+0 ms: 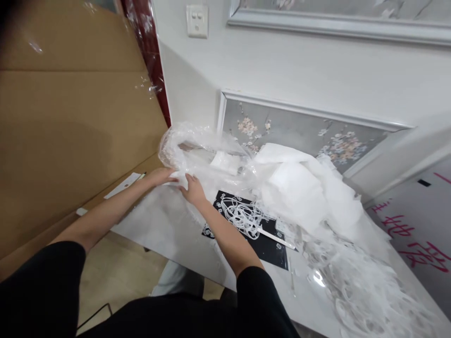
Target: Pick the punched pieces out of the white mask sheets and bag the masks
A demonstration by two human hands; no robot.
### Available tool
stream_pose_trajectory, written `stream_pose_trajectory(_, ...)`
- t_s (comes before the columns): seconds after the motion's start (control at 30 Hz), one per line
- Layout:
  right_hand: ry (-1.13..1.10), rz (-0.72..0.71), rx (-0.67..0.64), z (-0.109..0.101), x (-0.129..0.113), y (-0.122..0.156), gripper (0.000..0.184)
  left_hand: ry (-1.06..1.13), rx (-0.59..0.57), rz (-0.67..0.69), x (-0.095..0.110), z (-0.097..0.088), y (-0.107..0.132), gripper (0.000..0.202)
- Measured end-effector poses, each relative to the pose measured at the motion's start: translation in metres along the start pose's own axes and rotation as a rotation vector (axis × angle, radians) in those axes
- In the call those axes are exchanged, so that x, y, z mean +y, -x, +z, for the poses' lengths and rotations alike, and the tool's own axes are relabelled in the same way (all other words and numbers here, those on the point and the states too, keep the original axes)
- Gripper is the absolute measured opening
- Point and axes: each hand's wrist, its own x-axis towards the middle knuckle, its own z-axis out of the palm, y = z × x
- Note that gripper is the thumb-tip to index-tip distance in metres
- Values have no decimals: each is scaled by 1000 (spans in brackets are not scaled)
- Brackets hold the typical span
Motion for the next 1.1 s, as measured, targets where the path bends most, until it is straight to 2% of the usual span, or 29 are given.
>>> stream_pose_trajectory(0.1, 135, -206, -10, -15, -11, 9, 91, -129, -3, 55, 16, -18, 22, 44)
stream_pose_trajectory(0.2, 234, -281, -16, -34, -29, 36, 102, -266, 37, 211, 52, -42, 59, 42)
stream_pose_trajectory(0.3, 323, -353, -2, -61, -48, 79, 92, -359, 95, 412, 103, -65, 101, 40)
stream_pose_trajectory(0.4, 390, -382, 5, -98, -55, 132, 65, -357, 178, 569, 152, -72, 132, 39)
stream_pose_trajectory(0.5, 457, -344, -89, -134, -49, 187, 36, -308, 216, 647, 189, -52, 145, 36)
stream_pose_trajectory(0.6, 537, -237, -220, -154, -34, 236, 29, -233, 221, 710, 217, -7, 146, 33)
stream_pose_trajectory(0.7, 624, -120, -270, -156, -17, 272, 27, -165, 234, 731, 238, 42, 147, 33)
stream_pose_trajectory(0.8, 682, -41, -269, -148, -5, 294, 24, -97, 197, 706, 250, 77, 149, 32)
stream_pose_trajectory(0.87, 694, -4, -240, -142, -1, 303, 29, -42, 164, 672, 251, 91, 151, 35)
stream_pose_trajectory(0.93, 674, 14, -198, -138, 1, 310, 43, 38, 140, 615, 249, 99, 155, 43)
stream_pose_trajectory(1.0, 630, 24, -160, -137, 5, 316, 55, 150, 107, 544, 245, 104, 158, 53)
stream_pose_trajectory(1.1, 561, 45, -135, -135, 18, 327, 64, 378, 55, 396, 240, 107, 163, 67)
